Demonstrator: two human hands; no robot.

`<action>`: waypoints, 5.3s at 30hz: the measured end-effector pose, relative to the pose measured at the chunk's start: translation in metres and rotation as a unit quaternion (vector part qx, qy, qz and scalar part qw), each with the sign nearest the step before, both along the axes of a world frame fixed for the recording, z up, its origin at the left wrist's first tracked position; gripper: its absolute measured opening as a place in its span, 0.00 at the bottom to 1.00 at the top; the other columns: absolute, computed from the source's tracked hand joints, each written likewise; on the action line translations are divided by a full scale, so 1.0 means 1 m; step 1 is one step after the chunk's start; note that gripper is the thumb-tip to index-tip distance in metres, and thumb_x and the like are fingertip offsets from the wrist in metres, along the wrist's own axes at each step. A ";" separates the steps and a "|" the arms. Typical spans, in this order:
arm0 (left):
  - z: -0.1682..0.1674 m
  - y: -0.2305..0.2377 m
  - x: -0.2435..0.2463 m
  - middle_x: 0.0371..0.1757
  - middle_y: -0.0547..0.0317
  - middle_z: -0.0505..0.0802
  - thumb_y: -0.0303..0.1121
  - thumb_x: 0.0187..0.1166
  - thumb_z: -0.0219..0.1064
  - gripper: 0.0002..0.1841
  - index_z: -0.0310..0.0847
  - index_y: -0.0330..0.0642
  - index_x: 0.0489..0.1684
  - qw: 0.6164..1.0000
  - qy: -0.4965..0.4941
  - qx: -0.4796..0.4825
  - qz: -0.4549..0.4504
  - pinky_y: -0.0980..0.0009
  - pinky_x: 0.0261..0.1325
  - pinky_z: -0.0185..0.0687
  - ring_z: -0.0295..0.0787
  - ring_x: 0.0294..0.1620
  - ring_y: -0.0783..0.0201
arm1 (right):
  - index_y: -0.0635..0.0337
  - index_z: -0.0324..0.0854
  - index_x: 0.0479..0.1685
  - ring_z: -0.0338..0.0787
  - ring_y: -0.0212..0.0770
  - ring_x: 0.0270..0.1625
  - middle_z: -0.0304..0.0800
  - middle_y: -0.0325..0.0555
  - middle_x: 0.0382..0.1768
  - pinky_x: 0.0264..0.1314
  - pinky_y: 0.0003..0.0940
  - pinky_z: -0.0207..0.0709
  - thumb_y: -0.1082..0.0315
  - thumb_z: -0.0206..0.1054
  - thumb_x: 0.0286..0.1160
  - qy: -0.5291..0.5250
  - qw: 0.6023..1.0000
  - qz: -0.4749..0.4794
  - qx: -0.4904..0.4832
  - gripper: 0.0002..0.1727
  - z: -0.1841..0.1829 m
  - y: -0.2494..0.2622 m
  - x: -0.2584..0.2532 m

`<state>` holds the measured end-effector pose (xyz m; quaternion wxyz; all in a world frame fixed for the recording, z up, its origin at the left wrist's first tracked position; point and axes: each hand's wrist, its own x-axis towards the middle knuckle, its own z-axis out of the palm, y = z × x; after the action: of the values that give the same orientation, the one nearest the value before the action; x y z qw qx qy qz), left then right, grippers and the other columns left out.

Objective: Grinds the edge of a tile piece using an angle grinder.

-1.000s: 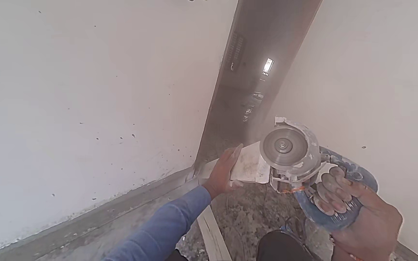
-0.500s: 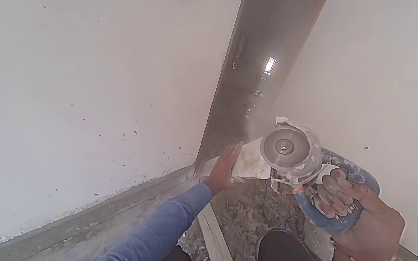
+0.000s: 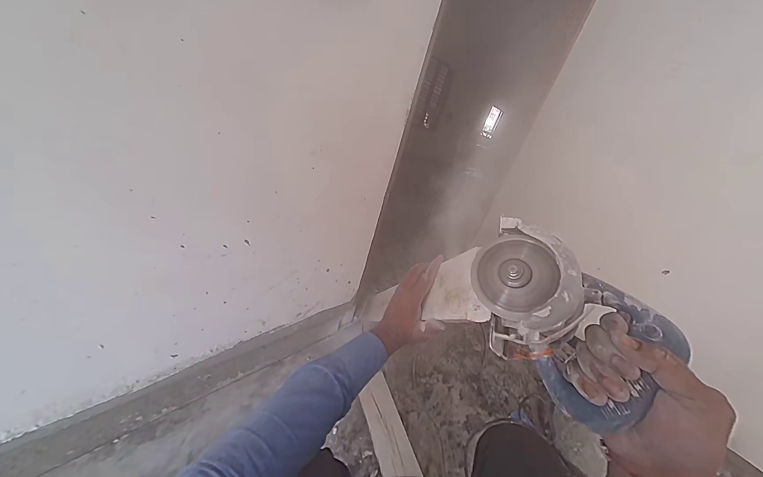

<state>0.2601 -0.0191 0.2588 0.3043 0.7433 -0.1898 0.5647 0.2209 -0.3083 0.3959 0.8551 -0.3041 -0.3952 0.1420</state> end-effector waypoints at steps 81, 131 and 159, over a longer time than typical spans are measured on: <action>0.007 0.016 0.000 0.77 0.35 0.81 0.88 0.63 0.37 0.68 0.64 0.27 0.85 0.999 0.007 -0.034 -0.017 0.56 0.83 0.71 0.77 0.79 0.50 | 0.61 0.85 0.42 0.84 0.35 0.18 0.80 0.40 0.17 0.23 0.32 0.85 0.68 0.69 0.77 -0.015 0.999 0.021 -0.045 0.05 -0.006 -0.004 -0.027; -0.004 -0.002 0.000 0.77 0.33 0.81 0.89 0.62 0.38 0.68 0.66 0.27 0.84 0.997 0.027 0.030 -0.069 0.57 0.84 0.69 0.77 0.79 0.49 | 0.62 0.85 0.39 0.82 0.31 0.16 0.78 0.36 0.16 0.19 0.25 0.79 0.66 0.65 0.76 -0.009 0.997 0.027 0.067 0.08 0.006 0.000 0.022; 0.004 0.012 0.007 0.75 0.34 0.83 0.88 0.64 0.33 0.68 0.69 0.25 0.81 0.999 -0.014 -0.018 -0.027 0.57 0.81 0.74 0.80 0.77 0.52 | 0.64 0.83 0.43 0.84 0.35 0.18 0.78 0.39 0.18 0.22 0.31 0.83 0.67 0.67 0.77 0.000 0.994 0.085 0.068 0.08 -0.008 0.013 0.006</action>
<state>0.2673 -0.0075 0.2627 0.3298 0.7242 -0.2037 0.5704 0.2268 -0.2956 0.3880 0.8586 -0.2105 -0.4283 0.1872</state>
